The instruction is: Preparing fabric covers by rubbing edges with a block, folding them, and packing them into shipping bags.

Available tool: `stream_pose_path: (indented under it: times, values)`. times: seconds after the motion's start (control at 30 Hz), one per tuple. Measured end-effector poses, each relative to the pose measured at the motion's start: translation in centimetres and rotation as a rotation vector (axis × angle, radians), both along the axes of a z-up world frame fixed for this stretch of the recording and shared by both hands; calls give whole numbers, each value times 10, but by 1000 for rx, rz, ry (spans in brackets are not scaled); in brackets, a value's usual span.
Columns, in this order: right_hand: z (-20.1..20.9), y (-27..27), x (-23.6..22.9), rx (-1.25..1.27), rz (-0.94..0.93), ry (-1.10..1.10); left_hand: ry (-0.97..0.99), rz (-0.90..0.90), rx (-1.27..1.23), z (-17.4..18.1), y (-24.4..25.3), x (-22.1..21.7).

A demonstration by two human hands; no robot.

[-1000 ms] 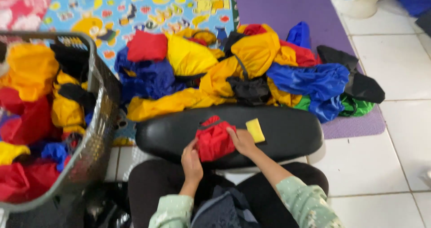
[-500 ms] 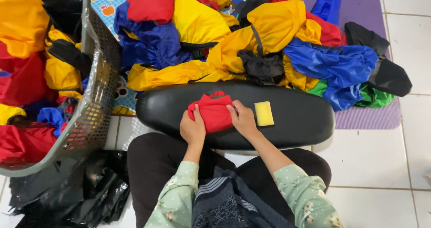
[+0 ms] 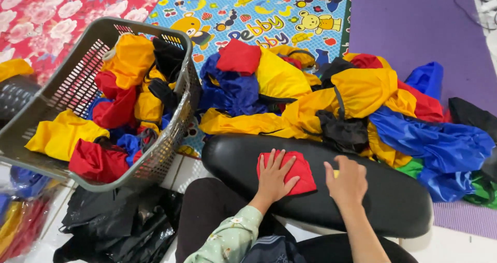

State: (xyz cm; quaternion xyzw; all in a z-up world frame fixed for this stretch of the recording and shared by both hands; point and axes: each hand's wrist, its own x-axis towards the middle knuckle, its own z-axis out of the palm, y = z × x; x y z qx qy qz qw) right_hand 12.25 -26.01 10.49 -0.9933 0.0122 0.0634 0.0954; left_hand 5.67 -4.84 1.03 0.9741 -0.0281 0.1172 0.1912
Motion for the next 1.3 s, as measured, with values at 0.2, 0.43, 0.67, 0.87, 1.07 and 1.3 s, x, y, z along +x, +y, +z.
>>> stream_pose_path:
  times: [0.2, 0.43, 0.67, 0.87, 1.07, 1.3]
  values:
    - [-6, -28, 5, 40, -118, 494, 337, 107, -145, 11, -6, 27]
    - [-36, -33, 20, 116, -73, 402, 34, 188, -363, -6, -23, 16]
    - [-50, 18, -18, 584, 442, -244, -244, 425, -148, -32, -48, 10]
    - [-106, -1, 16, 362, 315, -314, -259, 398, 25, -41, -53, 13]
    - [-78, -15, 8, 916, -28, -36, -90, 386, 18, -20, -53, 24]
    - [-118, -21, 31, 546, 116, -61, 259, 172, -436, -52, -25, 44]
